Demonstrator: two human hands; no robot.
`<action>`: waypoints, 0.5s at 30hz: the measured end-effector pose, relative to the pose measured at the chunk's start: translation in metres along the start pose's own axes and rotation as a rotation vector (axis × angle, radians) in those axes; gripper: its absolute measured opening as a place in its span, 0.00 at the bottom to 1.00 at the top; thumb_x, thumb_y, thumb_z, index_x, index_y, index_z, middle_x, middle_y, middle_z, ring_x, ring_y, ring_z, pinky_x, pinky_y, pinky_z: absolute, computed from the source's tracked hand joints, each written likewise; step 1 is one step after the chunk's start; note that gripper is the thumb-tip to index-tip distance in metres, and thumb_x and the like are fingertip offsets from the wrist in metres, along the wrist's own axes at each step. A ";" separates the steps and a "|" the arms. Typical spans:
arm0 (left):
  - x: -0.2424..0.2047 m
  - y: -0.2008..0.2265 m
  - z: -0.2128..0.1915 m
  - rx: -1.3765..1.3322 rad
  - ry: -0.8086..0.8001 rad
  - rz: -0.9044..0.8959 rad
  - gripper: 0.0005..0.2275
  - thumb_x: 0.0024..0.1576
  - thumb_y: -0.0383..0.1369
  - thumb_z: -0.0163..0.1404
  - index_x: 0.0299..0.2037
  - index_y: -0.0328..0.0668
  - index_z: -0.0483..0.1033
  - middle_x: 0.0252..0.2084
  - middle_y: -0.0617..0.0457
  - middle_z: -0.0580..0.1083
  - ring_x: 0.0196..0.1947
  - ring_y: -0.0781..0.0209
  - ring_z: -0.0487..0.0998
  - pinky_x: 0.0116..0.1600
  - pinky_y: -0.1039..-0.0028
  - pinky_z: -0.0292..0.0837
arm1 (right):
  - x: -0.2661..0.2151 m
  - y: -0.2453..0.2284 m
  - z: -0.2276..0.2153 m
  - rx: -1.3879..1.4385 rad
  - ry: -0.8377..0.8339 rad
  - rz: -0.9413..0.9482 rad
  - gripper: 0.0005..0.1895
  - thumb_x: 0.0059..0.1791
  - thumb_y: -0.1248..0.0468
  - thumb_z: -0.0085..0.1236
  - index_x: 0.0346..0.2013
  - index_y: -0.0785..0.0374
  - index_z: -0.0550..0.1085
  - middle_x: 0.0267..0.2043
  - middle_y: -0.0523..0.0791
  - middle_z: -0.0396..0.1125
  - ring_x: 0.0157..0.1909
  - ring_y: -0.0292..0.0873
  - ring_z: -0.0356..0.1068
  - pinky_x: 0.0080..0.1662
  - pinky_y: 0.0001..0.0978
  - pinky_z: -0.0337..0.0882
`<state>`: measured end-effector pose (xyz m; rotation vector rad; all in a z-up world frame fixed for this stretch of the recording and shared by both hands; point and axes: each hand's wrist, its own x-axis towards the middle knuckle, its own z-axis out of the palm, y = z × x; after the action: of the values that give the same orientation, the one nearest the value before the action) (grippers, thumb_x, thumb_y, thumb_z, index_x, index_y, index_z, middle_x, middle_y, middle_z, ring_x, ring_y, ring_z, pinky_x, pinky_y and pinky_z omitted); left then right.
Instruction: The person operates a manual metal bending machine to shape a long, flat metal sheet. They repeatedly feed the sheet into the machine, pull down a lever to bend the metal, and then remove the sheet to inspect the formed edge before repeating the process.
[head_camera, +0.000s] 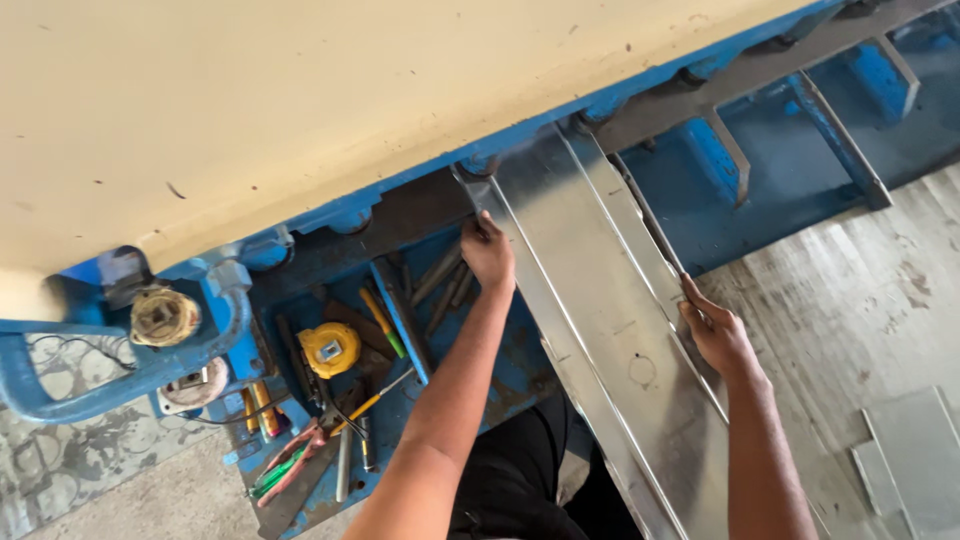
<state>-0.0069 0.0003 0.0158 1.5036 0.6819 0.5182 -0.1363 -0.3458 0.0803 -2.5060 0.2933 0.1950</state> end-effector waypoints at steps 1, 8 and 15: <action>0.001 0.000 0.000 0.004 -0.003 0.008 0.15 0.64 0.36 0.48 0.34 0.26 0.74 0.27 0.34 0.76 0.26 0.41 0.78 0.35 0.58 0.70 | 0.000 0.001 0.000 -0.004 0.000 0.000 0.27 0.54 0.48 0.52 0.70 0.35 0.66 0.61 0.51 0.71 0.65 0.50 0.69 0.62 0.41 0.66; 0.001 0.000 -0.001 -0.095 0.004 0.075 0.14 0.64 0.35 0.47 0.41 0.24 0.75 0.34 0.34 0.78 0.34 0.40 0.81 0.41 0.59 0.73 | -0.003 -0.003 -0.002 -0.009 0.034 -0.055 0.26 0.55 0.49 0.52 0.69 0.36 0.66 0.59 0.52 0.72 0.63 0.51 0.70 0.61 0.42 0.68; -0.010 -0.025 -0.012 -0.158 -0.184 -0.093 0.19 0.65 0.40 0.44 0.50 0.24 0.70 0.46 0.30 0.77 0.45 0.41 0.79 0.52 0.60 0.71 | -0.007 -0.014 -0.004 -0.092 0.041 0.018 0.27 0.56 0.52 0.52 0.71 0.35 0.65 0.46 0.55 0.74 0.35 0.49 0.75 0.47 0.44 0.73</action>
<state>-0.0249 0.0018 -0.0073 1.3458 0.5512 0.3489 -0.1394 -0.3353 0.0927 -2.6018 0.3306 0.1685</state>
